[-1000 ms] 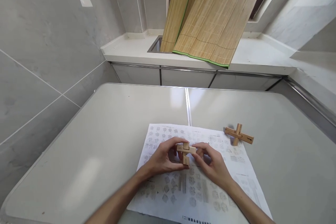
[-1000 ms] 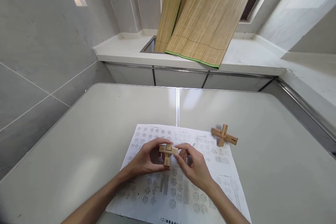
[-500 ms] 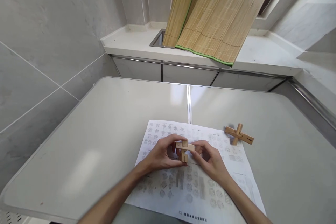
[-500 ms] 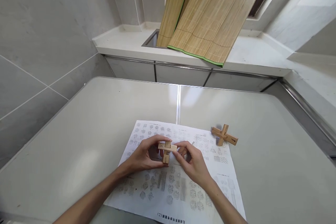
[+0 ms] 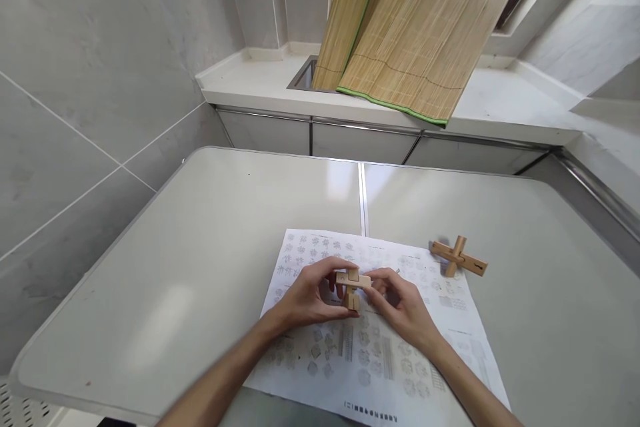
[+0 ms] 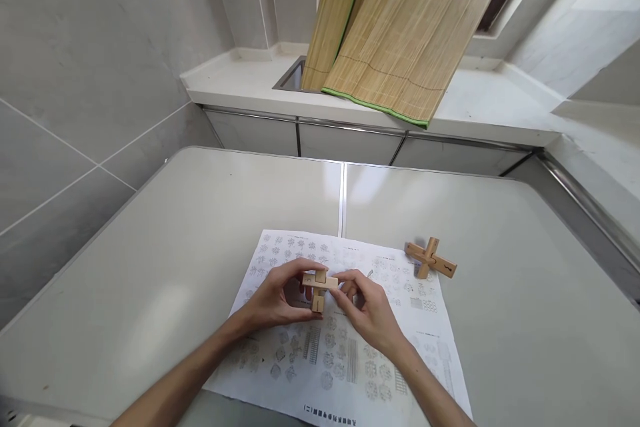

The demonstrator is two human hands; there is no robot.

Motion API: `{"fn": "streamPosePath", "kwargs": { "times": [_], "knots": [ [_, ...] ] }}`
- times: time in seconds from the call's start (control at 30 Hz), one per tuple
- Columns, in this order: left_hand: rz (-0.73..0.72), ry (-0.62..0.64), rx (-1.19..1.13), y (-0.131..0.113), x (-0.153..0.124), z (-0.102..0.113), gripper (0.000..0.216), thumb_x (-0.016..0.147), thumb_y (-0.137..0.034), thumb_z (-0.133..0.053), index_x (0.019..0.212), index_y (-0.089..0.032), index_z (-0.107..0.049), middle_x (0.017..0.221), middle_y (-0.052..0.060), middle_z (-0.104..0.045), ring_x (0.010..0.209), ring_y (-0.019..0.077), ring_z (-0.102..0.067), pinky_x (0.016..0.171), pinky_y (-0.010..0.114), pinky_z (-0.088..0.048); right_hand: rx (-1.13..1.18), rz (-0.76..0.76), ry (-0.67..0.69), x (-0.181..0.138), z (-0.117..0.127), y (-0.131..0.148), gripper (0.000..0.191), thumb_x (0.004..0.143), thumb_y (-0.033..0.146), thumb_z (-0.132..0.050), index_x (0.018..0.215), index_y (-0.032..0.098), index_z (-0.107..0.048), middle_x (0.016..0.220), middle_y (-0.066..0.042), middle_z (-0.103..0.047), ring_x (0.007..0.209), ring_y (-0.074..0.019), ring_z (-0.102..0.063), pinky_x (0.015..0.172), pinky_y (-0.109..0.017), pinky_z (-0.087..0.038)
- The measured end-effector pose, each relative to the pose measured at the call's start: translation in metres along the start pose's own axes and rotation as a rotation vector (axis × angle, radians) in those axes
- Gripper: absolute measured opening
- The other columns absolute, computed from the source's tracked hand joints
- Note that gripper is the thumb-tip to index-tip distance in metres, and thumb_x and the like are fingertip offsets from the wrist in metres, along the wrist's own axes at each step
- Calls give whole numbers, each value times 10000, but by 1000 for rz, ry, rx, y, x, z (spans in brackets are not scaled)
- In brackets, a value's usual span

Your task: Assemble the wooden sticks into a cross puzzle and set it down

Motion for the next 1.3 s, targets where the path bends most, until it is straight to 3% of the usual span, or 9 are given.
{"fn": "streamPosePath", "kwargs": {
  "times": [0.2, 0.37, 0.47, 0.6, 0.7, 0.8, 0.97, 1.13, 1.3],
  "knots": [
    [-49, -27, 62, -2, -3, 0, 609, 805, -383, -890, 1343, -240, -644, 1189, 88, -701, 807, 153, -625, 718, 299, -572, -12, -6, 18, 2, -1, -2, 348, 1036, 527, -624, 1204, 225, -672, 729, 9, -619, 632, -166, -561, 587, -290, -455],
    [-8, -135, 144, -7, -13, 7, 659, 786, -400, -915, 1370, -268, -640, 1209, 62, -716, 857, 165, -633, 781, 306, -563, -33, 16, 8, 2, 1, -1, 372, 1036, 519, -624, 1281, 239, -610, 973, -56, -719, 661, -166, -600, 610, -306, -517],
    [51, -208, 157, -10, -29, 11, 663, 783, -404, -919, 1368, -266, -638, 1087, 28, -728, 796, 151, -638, 780, 299, -561, -156, 94, 53, -2, -2, 4, 360, 1029, 501, -637, 1287, 251, -613, 1066, -83, -699, 684, -174, -620, 613, -320, -544],
    [155, -254, 131, -12, -56, 11, 667, 784, -383, -918, 1374, -250, -639, 997, 19, -713, 796, 163, -652, 763, 294, -579, -349, 193, 65, -8, -11, 11, 558, 982, 495, -693, 1460, 270, -515, 1422, -163, -553, 787, -196, -661, 662, -372, -611],
    [220, -290, 154, -13, -71, 9, 639, 799, -406, -903, 1364, -251, -648, 962, 19, -716, 803, 178, -664, 772, 309, -592, -442, 205, 71, -8, -19, 11, 721, 918, 471, -767, 1530, 277, -438, 1485, -178, -514, 768, -206, -668, 663, -416, -637],
    [255, -300, 141, -14, -80, 4, 646, 796, -392, -900, 1376, -264, -646, 1118, 56, -747, 896, 205, -696, 846, 341, -603, -455, 220, 72, -6, -23, 13, 668, 906, 378, -775, 1492, 271, -471, 1471, -165, -544, 874, -251, -703, 741, -448, -651],
    [304, -321, 87, -16, -89, -1, 670, 803, -388, -895, 1409, -280, -631, 1306, 81, -729, 999, 231, -703, 915, 366, -595, -230, 154, 152, -5, -12, 16, 605, 890, 395, -794, 1426, 272, -541, 1372, -140, -646, 943, -261, -708, 842, -452, -636],
    [349, -303, -83, -14, -98, -13, 709, 824, -391, -890, 1460, -299, -591, 1441, 94, -673, 1208, 283, -673, 1046, 400, -562, 256, -45, 342, -5, -3, 15, 650, 859, 476, -855, 1420, 272, -597, 1363, -126, -689, 1127, -274, -703, 1018, -457, -570],
    [339, -335, -172, -12, -102, -27, 727, 817, -378, -903, 1465, -300, -583, 1488, 101, -644, 1293, 313, -642, 1090, 409, -542, 614, -121, 589, -6, -14, 12, 623, 906, 548, -803, 1404, 243, -586, 1295, -135, -703, 948, -219, -738, 832, -381, -607]
  ]
}}
Point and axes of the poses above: each hand's wrist, its own x-axis towards the middle knuckle, its own z-axis out of the back of the hand, y = z × x, the point moved 4 cm from there along x, towards the middle knuckle
